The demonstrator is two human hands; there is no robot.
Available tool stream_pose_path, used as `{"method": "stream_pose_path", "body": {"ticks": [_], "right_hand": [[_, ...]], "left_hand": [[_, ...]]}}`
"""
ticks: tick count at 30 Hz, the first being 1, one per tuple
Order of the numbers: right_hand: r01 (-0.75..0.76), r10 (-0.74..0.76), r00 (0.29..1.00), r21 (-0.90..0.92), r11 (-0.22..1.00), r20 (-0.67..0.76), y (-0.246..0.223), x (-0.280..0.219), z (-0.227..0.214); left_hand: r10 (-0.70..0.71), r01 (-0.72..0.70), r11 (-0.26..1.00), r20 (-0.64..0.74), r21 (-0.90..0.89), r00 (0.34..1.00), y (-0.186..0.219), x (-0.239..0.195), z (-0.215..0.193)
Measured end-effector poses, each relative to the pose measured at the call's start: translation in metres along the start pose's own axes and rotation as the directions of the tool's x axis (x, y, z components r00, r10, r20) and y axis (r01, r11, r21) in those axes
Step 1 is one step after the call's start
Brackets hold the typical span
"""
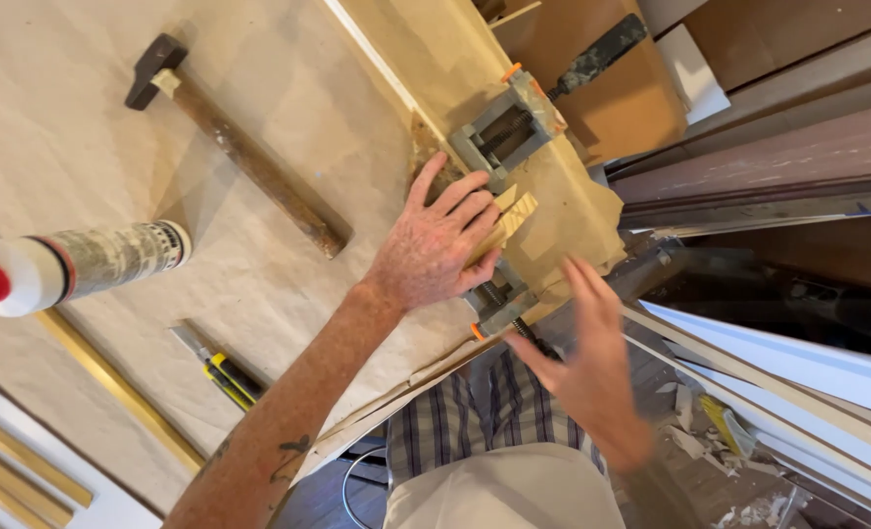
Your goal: Assembling a wooden picture frame by applying glue to the joints and securing them in a corner clamp.
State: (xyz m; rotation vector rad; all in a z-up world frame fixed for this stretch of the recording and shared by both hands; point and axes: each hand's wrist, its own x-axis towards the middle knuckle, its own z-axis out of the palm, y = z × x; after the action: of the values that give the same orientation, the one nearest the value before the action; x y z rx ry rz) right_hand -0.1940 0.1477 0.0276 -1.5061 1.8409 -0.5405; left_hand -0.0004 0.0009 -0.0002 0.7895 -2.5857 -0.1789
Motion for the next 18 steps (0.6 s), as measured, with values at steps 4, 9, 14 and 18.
{"method": "stream_pose_path", "body": {"ticks": [4, 9, 14, 18], "right_hand": [[0.37, -0.382, 0.924, -0.194, 0.908, -0.026, -0.012, 0.041, 0.031], [0.278, -0.29, 0.955, -0.144, 0.95, -0.067, -0.024, 0.048, 0.04], [0.298, -0.311, 0.946, -0.136, 0.945, -0.092, -0.016, 0.049, 0.05], [0.3, -0.315, 0.942, -0.134, 0.945, -0.118, -0.012, 0.049, 0.055]], "left_hand": [[-0.132, 0.13, 0.981, -0.005, -0.141, 0.991, 0.004, -0.007, -0.006], [-0.549, 0.578, 0.759, 0.182, -0.3, 0.816, -0.004, -0.063, -0.039], [-0.532, 0.948, 0.268, 0.794, -0.172, 0.294, -0.018, -0.104, -0.04], [-0.47, 0.982, 0.076, 0.862, -0.174, 0.189, -0.021, -0.089, -0.044]]}}
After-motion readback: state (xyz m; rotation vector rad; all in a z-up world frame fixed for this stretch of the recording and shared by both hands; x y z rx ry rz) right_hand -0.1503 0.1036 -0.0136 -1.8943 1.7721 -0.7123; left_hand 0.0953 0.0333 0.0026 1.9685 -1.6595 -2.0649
